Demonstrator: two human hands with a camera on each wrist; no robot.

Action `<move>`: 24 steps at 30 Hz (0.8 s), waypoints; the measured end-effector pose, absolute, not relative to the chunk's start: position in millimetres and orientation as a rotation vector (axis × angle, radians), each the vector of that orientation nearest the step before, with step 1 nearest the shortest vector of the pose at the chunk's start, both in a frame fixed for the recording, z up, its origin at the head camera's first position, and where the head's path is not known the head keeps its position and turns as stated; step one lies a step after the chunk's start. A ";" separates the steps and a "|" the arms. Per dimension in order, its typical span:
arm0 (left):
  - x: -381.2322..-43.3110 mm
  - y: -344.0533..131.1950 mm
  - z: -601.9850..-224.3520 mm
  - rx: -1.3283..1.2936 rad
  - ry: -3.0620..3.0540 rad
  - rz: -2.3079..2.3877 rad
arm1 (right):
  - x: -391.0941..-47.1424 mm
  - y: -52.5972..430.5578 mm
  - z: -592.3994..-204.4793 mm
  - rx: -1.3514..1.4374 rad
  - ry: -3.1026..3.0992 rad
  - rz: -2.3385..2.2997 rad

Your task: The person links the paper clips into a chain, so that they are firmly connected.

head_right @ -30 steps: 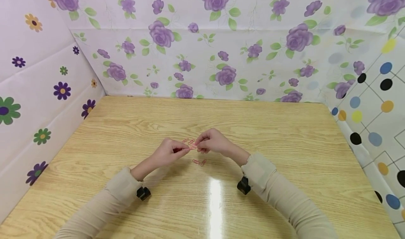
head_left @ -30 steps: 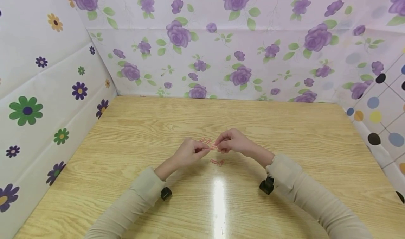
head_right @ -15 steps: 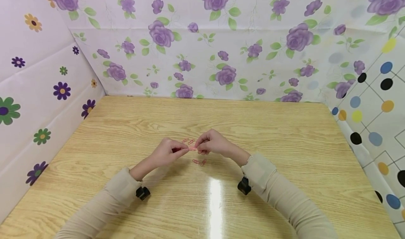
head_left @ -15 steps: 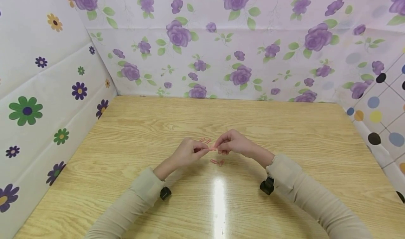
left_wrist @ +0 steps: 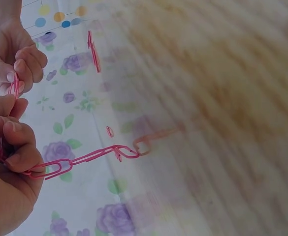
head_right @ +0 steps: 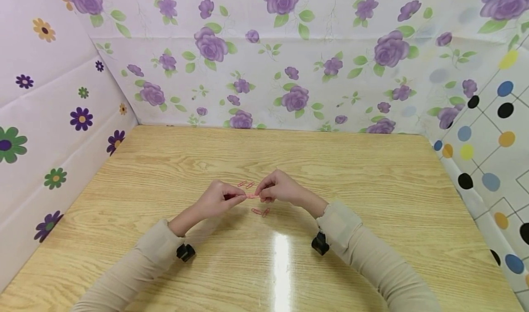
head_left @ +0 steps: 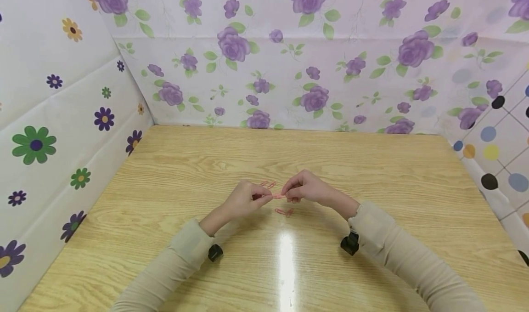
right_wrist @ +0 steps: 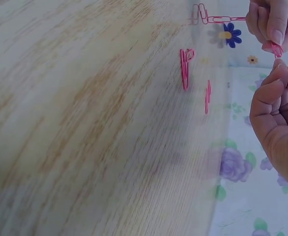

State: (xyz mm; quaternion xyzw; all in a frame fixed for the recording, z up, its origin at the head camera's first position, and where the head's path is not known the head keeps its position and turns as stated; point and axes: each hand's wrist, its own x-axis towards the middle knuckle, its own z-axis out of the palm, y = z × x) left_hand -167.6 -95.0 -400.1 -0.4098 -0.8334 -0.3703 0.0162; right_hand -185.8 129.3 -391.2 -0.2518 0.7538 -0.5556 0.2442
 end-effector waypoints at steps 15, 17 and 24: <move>-166.7 -100.0 -397.2 -1.184 -2.711 -1.380 | -184.8 134.1 -394.0 -0.723 2.059 -1.509; -166.1 -100.4 -396.8 -1.142 -2.747 -1.471 | -184.9 133.7 -395.0 -0.726 2.061 -1.508; -167.1 -102.4 -400.0 -1.101 -2.794 -1.559 | -184.1 132.2 -396.2 -0.704 2.064 -1.514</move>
